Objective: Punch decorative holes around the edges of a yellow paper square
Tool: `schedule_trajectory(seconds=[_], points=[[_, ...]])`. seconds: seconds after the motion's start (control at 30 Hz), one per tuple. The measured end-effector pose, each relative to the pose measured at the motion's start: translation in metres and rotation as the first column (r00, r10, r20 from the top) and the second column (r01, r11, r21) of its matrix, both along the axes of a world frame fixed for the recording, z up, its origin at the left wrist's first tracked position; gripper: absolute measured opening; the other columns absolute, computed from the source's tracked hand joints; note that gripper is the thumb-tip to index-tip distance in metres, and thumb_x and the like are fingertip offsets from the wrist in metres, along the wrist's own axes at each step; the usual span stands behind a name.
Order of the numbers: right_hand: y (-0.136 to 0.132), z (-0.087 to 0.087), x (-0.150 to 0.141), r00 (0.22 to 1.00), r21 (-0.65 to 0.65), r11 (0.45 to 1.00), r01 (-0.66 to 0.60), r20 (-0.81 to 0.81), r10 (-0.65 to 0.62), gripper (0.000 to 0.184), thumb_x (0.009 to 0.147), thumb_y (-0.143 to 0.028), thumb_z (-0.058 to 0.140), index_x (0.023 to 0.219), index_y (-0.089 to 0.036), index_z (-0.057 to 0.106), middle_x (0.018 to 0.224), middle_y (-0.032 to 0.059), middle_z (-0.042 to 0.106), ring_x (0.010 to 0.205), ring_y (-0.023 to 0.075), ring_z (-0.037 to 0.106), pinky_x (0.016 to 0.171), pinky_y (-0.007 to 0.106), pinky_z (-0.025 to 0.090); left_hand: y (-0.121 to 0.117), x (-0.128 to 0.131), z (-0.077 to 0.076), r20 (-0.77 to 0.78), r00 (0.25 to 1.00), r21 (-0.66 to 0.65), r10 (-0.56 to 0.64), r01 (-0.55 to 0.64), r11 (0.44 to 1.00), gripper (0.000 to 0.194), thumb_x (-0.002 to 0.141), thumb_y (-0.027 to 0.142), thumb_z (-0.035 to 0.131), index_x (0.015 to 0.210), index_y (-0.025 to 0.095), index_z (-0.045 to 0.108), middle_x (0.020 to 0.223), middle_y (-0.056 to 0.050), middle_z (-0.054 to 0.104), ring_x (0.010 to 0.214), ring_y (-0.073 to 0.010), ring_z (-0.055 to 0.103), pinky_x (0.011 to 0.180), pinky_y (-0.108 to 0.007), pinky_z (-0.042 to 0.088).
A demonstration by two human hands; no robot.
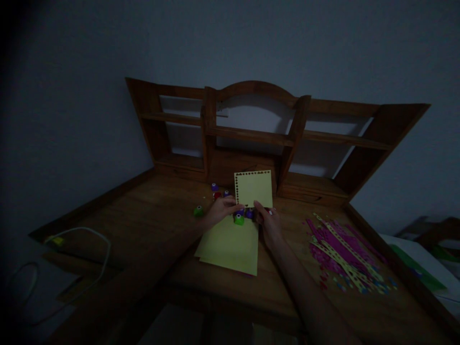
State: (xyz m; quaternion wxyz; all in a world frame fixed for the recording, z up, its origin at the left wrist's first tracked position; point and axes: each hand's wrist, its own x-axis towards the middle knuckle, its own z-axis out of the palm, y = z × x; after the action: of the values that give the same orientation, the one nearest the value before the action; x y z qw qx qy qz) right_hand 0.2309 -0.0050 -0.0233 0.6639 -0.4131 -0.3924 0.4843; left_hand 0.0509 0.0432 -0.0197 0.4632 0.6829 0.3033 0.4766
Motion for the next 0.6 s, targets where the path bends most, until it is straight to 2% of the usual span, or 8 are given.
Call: schedule_trajectory(seconds=[0.1,0.2,0.3,0.47,0.53,0.6], points=[[0.0003,0.0014,0.0019,1.0,0.007,1.0,0.008,0.009,-0.009,0.037,0.066,-0.042,0.081,0.058,-0.021,0.052,0.05,-0.005,0.05,0.043,0.009,0.038,0.041,0.025,0.027,0.0016,-0.0008,-0.0006,-0.011,1.0,0.034,0.026,-0.025,0.999,0.031,0.072,0.044,0.073,0.074,0.014,0.074,0.08,-0.007,0.066,0.079,-0.0167,0.059,0.069,-0.025,0.046],[0.0003,0.0015,0.004,1.0,-0.001,1.0,0.017,0.008,-0.017,0.034,0.066,-0.044,0.081,0.061,-0.021,0.055,0.056,-0.0025,0.059,0.047,0.0114,0.048,0.043,0.026,0.032,0.0016,-0.002,-0.0005,0.022,0.999,0.033,0.025,-0.026,0.999,0.032,0.072,0.045,0.072,0.08,0.014,0.074,0.087,-0.008,0.068,0.083,-0.0175,0.06,0.073,-0.026,0.046],[-0.0003,0.0019,0.0061,1.0,-0.018,1.0,0.009,-0.008,-0.009,0.032,0.066,-0.044,0.08,0.064,-0.021,0.059,0.061,-0.001,0.063,0.049,0.0126,0.053,0.045,0.027,0.037,0.0014,-0.004,0.0,0.064,0.996,-0.055,0.056,-0.053,0.997,0.04,0.074,0.051,0.068,0.088,0.014,0.074,0.094,-0.009,0.069,0.084,-0.0177,0.062,0.071,-0.025,0.048],[-0.0013,0.0038,0.0082,0.998,-0.036,0.998,0.06,0.007,-0.06,0.027,0.069,-0.043,0.078,0.075,-0.019,0.066,0.075,0.0027,0.069,0.057,0.0148,0.059,0.048,0.027,0.043,0.003,-0.0089,0.0021,0.144,0.978,-0.251,0.153,-0.114,0.961,0.058,0.084,0.064,0.045,0.094,0.014,0.072,0.093,-0.011,0.069,0.08,-0.0176,0.063,0.069,-0.025,0.05],[-0.0009,0.0032,0.0085,0.995,-0.034,0.995,0.098,0.004,-0.098,0.027,0.068,-0.043,0.079,0.077,-0.02,0.067,0.073,0.0022,0.069,0.055,0.0144,0.058,0.047,0.027,0.042,0.0029,-0.01,0.0028,0.184,0.968,-0.273,0.174,-0.12,0.955,0.058,0.086,0.063,0.041,0.092,0.014,0.071,0.093,-0.011,0.069,0.08,-0.0178,0.063,0.07,-0.026,0.05],[-0.0007,0.0019,0.0082,0.996,-0.047,0.995,0.084,-0.005,-0.084,0.027,0.069,-0.044,0.078,0.073,-0.02,0.066,0.067,0.0017,0.067,0.05,0.0139,0.055,0.043,0.027,0.04,0.0013,-0.0099,0.003,0.183,0.966,-0.289,0.183,-0.125,0.949,0.056,0.088,0.061,0.038,0.09,0.015,0.071,0.086,-0.01,0.068,0.078,-0.0184,0.063,0.07,-0.028,0.051]])
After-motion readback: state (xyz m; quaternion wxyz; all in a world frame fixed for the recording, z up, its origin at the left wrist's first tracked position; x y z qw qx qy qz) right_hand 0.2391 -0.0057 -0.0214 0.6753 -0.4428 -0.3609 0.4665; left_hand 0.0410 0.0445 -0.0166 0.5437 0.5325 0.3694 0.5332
